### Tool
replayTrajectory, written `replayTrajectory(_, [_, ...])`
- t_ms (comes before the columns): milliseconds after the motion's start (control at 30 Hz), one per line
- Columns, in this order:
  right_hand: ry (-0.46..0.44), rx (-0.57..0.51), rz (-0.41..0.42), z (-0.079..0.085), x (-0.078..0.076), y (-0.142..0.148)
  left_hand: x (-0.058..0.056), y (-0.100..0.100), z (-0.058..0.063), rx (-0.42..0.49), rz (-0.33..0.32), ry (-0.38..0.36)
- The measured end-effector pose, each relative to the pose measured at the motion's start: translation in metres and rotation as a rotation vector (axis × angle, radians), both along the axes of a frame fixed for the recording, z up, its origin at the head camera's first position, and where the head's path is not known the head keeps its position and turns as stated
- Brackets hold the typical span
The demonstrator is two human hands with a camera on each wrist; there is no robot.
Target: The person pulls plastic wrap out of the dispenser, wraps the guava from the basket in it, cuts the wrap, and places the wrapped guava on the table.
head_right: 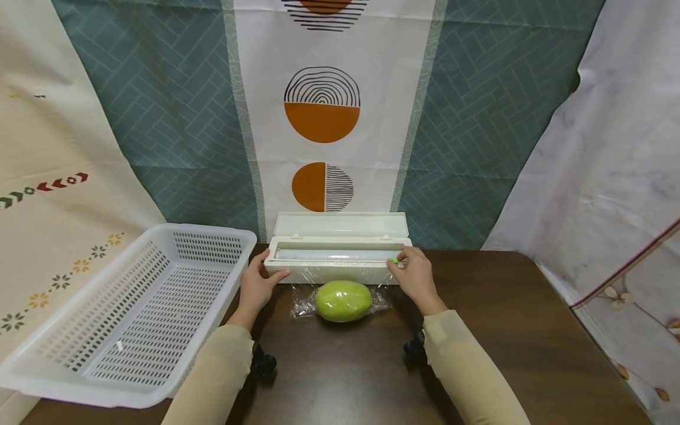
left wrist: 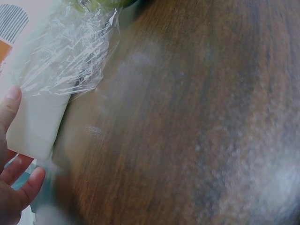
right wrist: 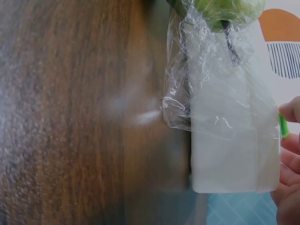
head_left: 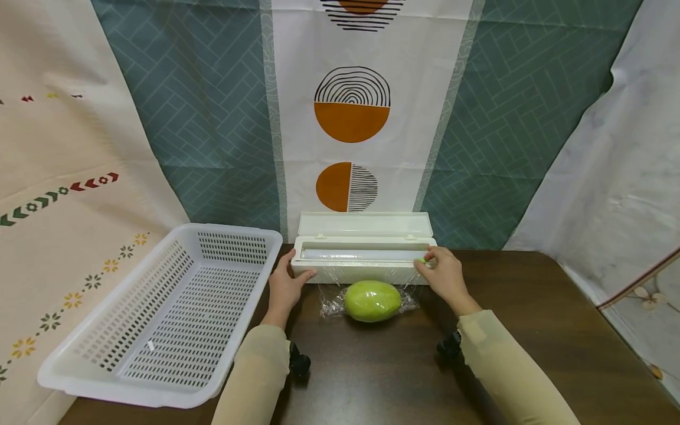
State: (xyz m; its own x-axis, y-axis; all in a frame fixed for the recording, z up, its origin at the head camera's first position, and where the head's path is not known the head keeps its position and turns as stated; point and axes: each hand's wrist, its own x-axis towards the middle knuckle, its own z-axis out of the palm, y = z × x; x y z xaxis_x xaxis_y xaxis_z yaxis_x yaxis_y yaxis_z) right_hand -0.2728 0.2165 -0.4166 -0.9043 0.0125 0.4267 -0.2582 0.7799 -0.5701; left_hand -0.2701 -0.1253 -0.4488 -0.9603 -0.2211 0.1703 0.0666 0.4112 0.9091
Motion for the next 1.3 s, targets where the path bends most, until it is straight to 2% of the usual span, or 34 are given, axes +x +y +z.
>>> replayTrajectory(233, [0.004, -0.007, 0.003, -0.0001, -0.0013, 0.0036, 0.0011, 0.0006, 0.0007, -0.002, 0.003, -0.01])
replayTrajectory(600, [-0.037, -0.028, -0.01, 0.0005, -0.0011, 0.0048, 0.0027, -0.0001, 0.0003, -0.007, 0.001, -0.019])
replayTrajectory(933, [-0.021, -0.027, -0.042, 0.0032, 0.001, 0.0045, 0.0022, 0.0001, 0.0, 0.001, -0.001, -0.01])
replayTrajectory(1300, [-0.059, -0.044, -0.073, 0.0037, 0.0011, 0.0064, 0.0026, 0.0015, 0.002, 0.002, 0.01, 0.008])
